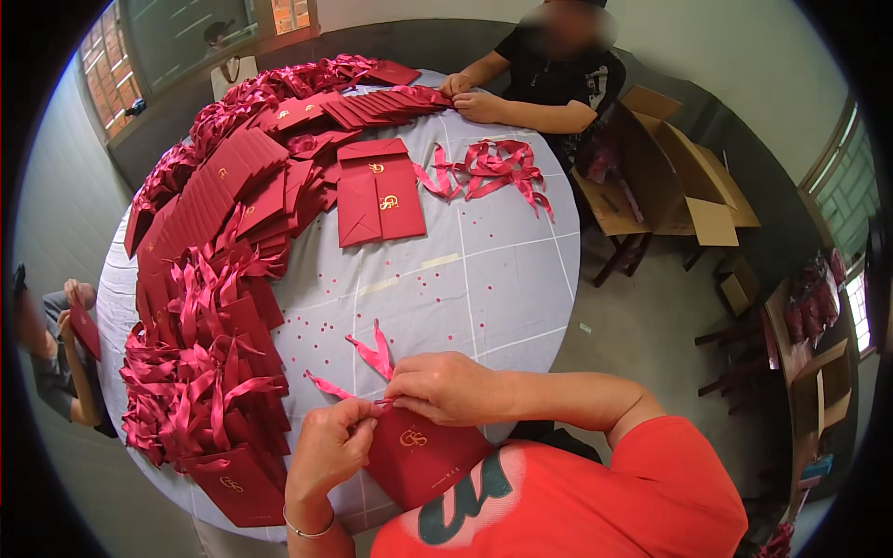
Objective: The person attaches ribbon handles to paper bags by threading ribbons through the pre-cut slots and folds the bags by hand.
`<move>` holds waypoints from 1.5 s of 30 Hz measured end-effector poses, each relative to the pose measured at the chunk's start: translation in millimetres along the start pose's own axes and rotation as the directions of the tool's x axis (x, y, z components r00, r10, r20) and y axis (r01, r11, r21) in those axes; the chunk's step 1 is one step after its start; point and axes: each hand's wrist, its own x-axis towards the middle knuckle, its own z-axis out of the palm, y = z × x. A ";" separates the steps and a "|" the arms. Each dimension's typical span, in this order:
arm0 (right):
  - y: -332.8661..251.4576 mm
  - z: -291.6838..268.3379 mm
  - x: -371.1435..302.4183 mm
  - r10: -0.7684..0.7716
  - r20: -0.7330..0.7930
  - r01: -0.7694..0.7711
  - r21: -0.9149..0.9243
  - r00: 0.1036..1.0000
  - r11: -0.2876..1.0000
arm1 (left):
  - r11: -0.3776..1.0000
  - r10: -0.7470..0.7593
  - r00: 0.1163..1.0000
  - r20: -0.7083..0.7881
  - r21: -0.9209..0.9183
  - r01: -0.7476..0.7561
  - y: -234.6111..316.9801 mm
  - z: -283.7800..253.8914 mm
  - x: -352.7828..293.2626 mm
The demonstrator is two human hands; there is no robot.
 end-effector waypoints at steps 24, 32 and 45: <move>-14.0 -0.1 -7.1 -0.141 0.031 0.142 -0.047 0.990 0.989 | 0.991 -0.052 0.998 -0.022 -0.121 0.049 -17.7 13.5 3.8; -7.8 -14.4 -3.5 0.161 -0.006 -0.153 0.269 0.987 0.951 | 0.991 0.005 0.999 0.039 -0.137 0.000 -12.6 6.0 14.0; -4.8 -9.3 -1.9 0.256 0.089 -0.271 0.372 0.962 0.888 | 0.930 -0.145 0.935 0.325 -0.278 0.241 -15.6 -9.7 14.8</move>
